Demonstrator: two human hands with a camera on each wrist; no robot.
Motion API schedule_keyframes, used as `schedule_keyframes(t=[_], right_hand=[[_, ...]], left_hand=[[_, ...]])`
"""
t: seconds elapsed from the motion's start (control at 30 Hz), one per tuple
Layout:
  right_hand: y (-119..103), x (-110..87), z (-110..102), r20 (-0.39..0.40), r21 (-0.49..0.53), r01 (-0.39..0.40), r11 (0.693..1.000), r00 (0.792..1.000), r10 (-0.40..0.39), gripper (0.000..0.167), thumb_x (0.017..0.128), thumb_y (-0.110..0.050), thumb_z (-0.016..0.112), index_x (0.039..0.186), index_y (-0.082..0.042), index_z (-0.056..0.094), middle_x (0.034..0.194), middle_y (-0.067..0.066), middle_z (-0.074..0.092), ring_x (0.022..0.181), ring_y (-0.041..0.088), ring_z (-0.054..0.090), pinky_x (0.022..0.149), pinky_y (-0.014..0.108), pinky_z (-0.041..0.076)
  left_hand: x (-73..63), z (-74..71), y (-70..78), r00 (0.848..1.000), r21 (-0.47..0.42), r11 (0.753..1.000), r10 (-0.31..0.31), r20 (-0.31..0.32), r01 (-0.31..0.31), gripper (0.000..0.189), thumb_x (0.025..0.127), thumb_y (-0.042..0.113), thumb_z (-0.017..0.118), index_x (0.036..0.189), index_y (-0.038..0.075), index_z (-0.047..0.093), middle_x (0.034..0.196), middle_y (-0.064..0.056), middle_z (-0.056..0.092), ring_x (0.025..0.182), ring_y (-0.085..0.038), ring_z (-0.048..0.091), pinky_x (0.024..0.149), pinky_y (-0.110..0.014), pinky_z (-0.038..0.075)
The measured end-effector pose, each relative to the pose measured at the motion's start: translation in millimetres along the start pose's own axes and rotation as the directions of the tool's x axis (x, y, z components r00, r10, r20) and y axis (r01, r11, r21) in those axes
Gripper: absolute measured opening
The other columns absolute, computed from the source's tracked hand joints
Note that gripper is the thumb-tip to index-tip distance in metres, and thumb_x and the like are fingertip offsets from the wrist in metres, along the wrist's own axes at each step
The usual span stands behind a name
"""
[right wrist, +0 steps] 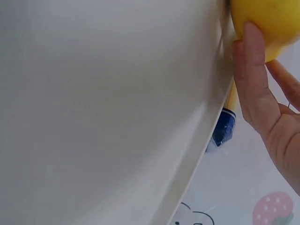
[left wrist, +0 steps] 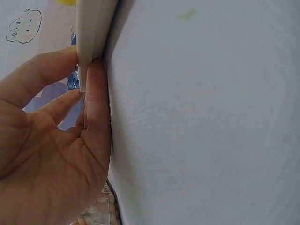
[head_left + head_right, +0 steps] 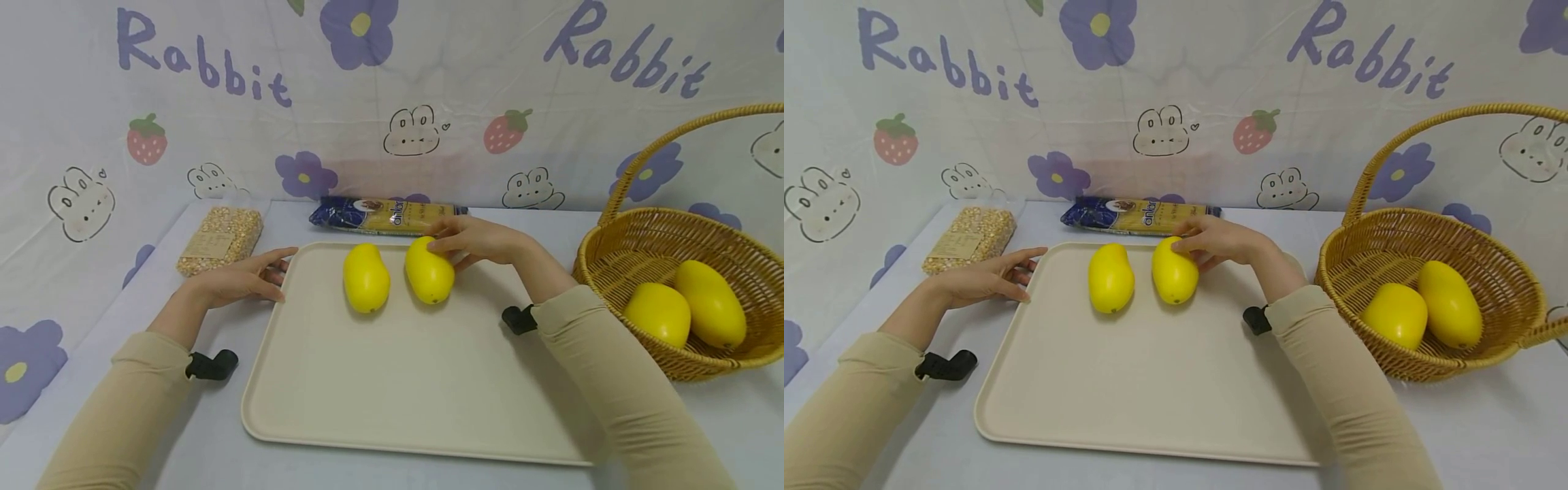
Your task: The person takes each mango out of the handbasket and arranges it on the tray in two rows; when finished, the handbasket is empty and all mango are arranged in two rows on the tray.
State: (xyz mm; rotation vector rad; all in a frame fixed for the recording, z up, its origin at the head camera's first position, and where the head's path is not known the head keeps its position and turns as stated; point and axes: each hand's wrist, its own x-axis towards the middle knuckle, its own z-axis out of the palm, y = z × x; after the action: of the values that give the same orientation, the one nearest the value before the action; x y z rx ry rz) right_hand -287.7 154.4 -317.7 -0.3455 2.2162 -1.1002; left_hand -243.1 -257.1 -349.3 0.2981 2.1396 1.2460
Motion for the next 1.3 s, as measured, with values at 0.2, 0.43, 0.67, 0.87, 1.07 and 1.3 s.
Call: schedule_keyframes(t=[0.2,0.43,0.67,0.87,1.07,1.3], right_hand=[[-2,-7.9,-4,0.002,-0.017,0.001,1.0,1.0,-0.001,0.057,0.1,-0.031,0.056,0.148,-0.008,0.036,0.149,0.018,0.042,0.125,0.035,0.054,0.098,0.045,0.054],[-8,-27.5,-11,-0.019,-0.069,0.041,0.997,0.999,-0.042,0.057,0.099,-0.031,0.056,0.149,-0.01,0.037,0.148,0.016,0.043,0.129,0.036,0.051,0.099,0.045,0.053],[-20,-59.8,-20,-0.063,-0.118,0.119,0.986,0.99,-0.127,0.053,0.099,-0.032,0.057,0.146,-0.013,0.041,0.148,0.014,0.041,0.131,0.035,0.05,0.1,0.046,0.052],[-29,-90.7,-32,-0.091,-0.198,0.163,0.967,0.979,-0.183,0.049,0.101,-0.036,0.054,0.145,-0.018,0.042,0.147,0.01,0.043,0.13,0.029,0.05,0.1,0.046,0.052],[-32,-122.3,-45,-0.127,-0.262,0.203,0.943,0.962,-0.242,0.047,0.102,-0.036,0.051,0.146,-0.022,0.041,0.15,0.004,0.042,0.126,0.026,0.054,0.102,0.047,0.05],[-30,-153.7,-62,-0.209,-0.304,0.126,0.944,0.958,-0.195,0.048,0.1,-0.046,0.051,0.145,-0.033,0.041,0.149,-0.004,0.042,0.12,0.027,0.058,0.105,0.06,0.037]], left_hand=[[-0.5,0.5,0.4,1.0,0.001,1.0,-0.007,-0.005,0.007,0.095,0.087,0.005,0.069,0.16,0.019,0.01,0.139,-0.01,0.024,0.114,-0.017,0.036,0.087,-0.02,0.044],[-0.3,0.4,0.0,1.0,0.005,1.0,0.001,-0.005,-0.001,0.095,0.087,0.007,0.07,0.16,0.019,0.01,0.141,-0.011,0.024,0.115,-0.018,0.036,0.087,-0.021,0.044],[0.1,0.1,-1.0,1.0,0.008,1.0,0.006,-0.006,-0.006,0.095,0.087,0.007,0.07,0.16,0.018,0.01,0.139,-0.011,0.024,0.114,-0.018,0.036,0.086,-0.022,0.044],[-0.4,0.3,-0.6,1.0,0.007,1.0,0.0,-0.004,0.0,0.096,0.087,0.007,0.07,0.16,0.019,0.009,0.14,-0.011,0.024,0.113,-0.018,0.036,0.086,-0.022,0.043],[-0.6,0.3,-0.2,1.0,0.003,1.0,0.002,0.002,-0.002,0.096,0.087,0.007,0.07,0.16,0.019,0.009,0.139,-0.01,0.024,0.113,-0.017,0.037,0.086,-0.022,0.044],[-0.9,1.0,-0.6,1.0,0.013,1.0,0.0,-0.003,0.0,0.096,0.088,0.009,0.07,0.16,0.019,0.009,0.141,-0.012,0.024,0.116,-0.019,0.037,0.087,-0.022,0.044]])
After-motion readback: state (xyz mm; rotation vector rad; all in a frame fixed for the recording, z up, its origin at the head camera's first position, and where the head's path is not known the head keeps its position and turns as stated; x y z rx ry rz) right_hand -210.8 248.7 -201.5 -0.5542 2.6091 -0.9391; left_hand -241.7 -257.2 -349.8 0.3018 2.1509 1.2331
